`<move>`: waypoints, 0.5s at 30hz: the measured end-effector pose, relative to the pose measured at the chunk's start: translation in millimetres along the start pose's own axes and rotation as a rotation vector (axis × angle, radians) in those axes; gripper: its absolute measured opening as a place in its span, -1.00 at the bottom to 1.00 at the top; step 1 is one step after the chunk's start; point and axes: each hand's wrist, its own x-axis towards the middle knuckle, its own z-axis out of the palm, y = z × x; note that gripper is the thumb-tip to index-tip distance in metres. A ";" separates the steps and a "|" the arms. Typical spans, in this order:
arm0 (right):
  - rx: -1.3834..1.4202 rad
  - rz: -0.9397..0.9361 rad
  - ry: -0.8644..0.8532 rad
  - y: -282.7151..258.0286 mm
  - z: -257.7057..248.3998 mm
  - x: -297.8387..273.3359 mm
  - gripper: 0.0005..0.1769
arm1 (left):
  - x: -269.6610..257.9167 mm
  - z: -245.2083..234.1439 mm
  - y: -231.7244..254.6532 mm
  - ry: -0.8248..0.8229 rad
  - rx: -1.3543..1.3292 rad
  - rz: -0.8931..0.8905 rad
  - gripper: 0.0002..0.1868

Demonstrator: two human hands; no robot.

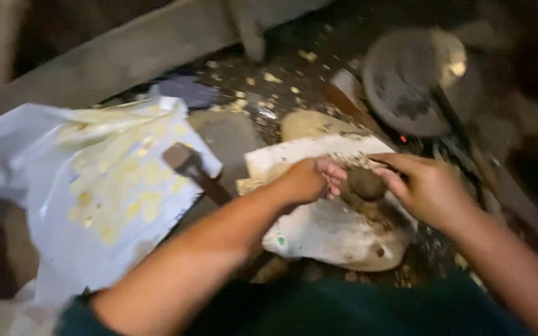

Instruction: Cracking nuts with a mallet and extracting the kernels by hand

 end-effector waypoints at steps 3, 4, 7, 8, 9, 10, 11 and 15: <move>-0.014 -0.230 -0.104 -74.6 -28.7 34.5 -0.67 | -89.7 -55.9 93.1 0.043 0.122 0.053 -0.60; -0.009 -0.307 -0.207 -103.0 -25.1 48.1 -0.66 | -112.6 -86.1 105.6 0.169 0.273 0.157 -0.73; -0.043 -0.373 -0.437 -169.7 20.4 70.0 -0.73 | -185.6 -167.4 103.2 0.514 0.631 0.457 -0.86; -0.086 -0.373 -0.545 -188.1 40.5 79.6 -0.78 | -209.1 -194.8 98.4 0.741 0.851 0.672 -0.88; -0.099 -0.386 -0.554 -192.5 74.9 90.5 -0.78 | -212.5 -227.8 69.5 0.754 0.836 0.677 -0.88; -0.161 -0.340 -0.569 -196.5 110.2 101.5 -0.59 | -215.0 -260.9 39.8 0.916 0.871 0.560 -0.86; -0.225 -0.297 -0.585 -198.6 145.3 113.4 -0.35 | -215.5 -292.6 8.4 1.077 0.895 0.435 -0.81; -0.052 -0.067 -0.564 -243.8 240.1 124.9 -0.33 | -181.2 -338.7 -92.6 1.205 0.651 0.528 -0.89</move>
